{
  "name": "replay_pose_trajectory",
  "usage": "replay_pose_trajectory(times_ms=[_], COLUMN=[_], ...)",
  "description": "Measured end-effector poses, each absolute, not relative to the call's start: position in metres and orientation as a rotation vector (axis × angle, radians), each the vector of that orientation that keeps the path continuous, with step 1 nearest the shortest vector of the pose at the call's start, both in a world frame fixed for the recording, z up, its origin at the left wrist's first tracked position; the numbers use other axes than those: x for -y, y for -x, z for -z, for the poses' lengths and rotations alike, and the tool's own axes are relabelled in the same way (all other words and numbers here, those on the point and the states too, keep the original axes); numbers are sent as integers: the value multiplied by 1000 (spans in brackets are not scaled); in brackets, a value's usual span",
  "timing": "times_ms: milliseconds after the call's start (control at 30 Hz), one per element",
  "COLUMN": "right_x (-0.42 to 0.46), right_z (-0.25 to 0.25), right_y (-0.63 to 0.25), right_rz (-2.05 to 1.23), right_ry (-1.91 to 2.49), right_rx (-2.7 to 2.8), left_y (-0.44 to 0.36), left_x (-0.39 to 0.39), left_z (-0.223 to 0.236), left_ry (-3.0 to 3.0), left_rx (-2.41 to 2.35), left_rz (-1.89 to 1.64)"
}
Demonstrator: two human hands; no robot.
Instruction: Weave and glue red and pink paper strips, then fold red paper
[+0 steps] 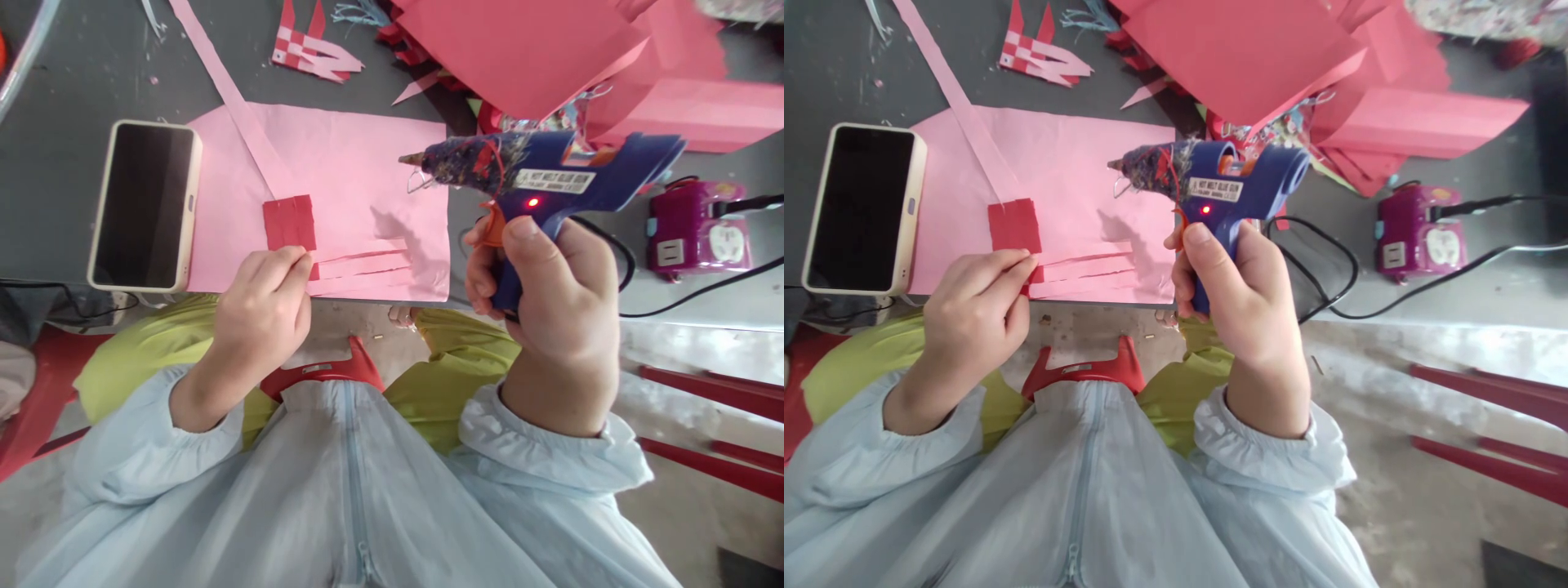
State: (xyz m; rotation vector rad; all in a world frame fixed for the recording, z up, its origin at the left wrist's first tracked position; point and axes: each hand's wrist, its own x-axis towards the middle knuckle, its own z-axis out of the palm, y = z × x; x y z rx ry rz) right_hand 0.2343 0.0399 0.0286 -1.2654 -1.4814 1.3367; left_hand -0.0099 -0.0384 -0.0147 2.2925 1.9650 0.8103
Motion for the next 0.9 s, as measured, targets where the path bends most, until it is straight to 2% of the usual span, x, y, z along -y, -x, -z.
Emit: replay_pose_trajectory(times_ms=[267, 900], right_x=[-39, -37], right_z=[-31, -32], right_y=[-235, -236], right_rz=[-1314, -1300], right_ry=[1318, 1341], right_rx=[1522, 1527], left_y=[10, 8], left_x=[40, 42], left_z=[16, 12], left_ry=[-2500, -2515], left_rx=[-1990, -1971], left_rz=[-737, -745])
